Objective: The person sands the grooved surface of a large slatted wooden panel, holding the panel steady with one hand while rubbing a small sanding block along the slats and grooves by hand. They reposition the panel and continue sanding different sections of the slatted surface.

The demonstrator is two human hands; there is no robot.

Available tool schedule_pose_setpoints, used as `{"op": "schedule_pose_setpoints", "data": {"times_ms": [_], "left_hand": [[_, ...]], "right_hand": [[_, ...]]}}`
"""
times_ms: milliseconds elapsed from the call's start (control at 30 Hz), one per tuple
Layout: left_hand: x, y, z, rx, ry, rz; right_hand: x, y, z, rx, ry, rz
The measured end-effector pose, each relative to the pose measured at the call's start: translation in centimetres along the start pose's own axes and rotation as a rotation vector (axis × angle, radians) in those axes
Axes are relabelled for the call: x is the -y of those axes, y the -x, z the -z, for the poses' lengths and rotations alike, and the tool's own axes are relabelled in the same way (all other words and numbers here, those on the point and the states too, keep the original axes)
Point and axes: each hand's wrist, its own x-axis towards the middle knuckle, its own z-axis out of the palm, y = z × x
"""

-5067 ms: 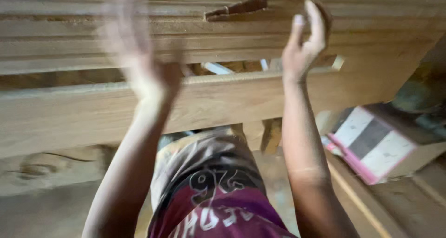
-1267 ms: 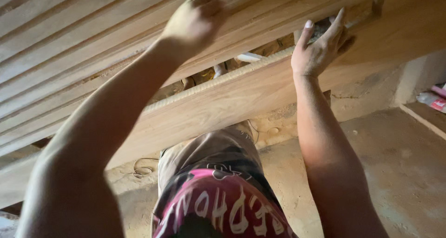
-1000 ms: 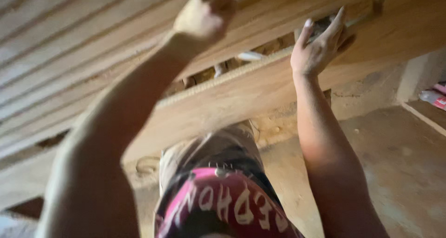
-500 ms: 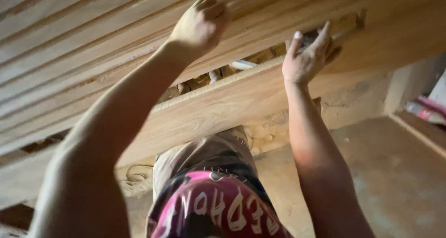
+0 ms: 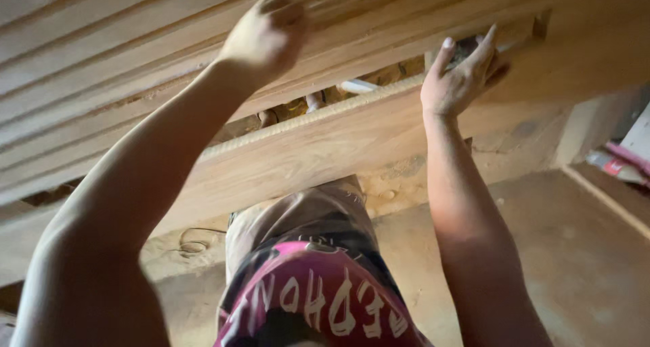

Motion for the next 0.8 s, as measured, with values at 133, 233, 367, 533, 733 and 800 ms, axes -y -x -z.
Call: {"op": "schedule_pose_setpoints", "data": {"times_ms": [133, 233, 367, 533, 733, 800], "left_hand": [[-0.3, 0.6, -1.4, -0.007, 0.021, 0.005], [-1.4, -3.0, -2.9, 0.006, 0.000, 0.002], [-1.7, -4.2, 0.7, -0.043, 0.039, -0.071], [-0.9, -1.7, 2.3, 0.255, 0.128, 0.212], [-0.3, -5.2, -6.2, 0.304, 0.101, 0.270], [-0.3, -5.1, -6.0, 0.102, 0.047, 0.104]], "right_hand": [[-0.3, 0.3, -0.2, 0.034, -0.022, -0.064], [-0.4, 0.5, -0.4, 0.031, -0.045, -0.068], [-0.3, 0.2, -0.4, 0.007, -0.003, -0.024], [0.1, -0.1, 0.1, 0.027, -0.015, -0.120], [-0.4, 0.2, -0.1, -0.004, -0.131, -0.085], [-0.7, 0.2, -0.5, 0.003, -0.033, -0.077]]}}
